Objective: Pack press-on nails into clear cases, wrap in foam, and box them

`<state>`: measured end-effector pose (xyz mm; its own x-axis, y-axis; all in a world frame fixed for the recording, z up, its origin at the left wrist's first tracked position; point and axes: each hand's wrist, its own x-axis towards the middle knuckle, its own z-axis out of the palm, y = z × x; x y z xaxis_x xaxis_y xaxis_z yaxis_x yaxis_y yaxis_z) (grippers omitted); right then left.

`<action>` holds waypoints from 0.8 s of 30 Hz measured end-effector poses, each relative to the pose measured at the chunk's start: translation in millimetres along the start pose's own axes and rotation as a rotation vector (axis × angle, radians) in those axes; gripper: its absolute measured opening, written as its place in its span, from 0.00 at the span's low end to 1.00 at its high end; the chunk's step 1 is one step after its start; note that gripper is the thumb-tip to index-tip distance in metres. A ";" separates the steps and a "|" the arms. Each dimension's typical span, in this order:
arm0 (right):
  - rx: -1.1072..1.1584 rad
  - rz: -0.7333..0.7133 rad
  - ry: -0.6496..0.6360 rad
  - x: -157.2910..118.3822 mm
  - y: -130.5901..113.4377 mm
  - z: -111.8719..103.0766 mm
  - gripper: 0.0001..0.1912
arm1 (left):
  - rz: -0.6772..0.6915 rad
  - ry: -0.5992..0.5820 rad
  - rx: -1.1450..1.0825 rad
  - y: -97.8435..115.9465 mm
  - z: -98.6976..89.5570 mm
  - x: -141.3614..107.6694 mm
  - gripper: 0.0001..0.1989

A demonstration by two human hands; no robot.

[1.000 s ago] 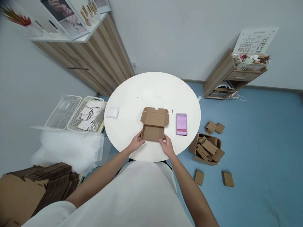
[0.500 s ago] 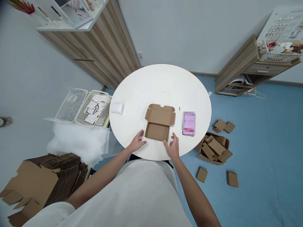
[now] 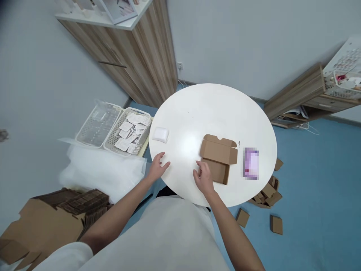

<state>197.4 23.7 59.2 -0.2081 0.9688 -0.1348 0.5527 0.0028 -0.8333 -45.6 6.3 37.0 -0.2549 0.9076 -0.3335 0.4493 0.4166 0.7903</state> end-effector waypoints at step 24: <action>0.241 0.550 -0.003 169.7 -72.3 154.7 0.16 | 0.017 0.020 0.099 -28.7 -64.6 138.0 0.18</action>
<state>-2.7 149.5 13.6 0.0543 0.8111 -0.5823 0.3817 -0.5558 -0.7385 -149.0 116.2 1.4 -0.2634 0.9137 -0.3094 0.5357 0.4053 0.7408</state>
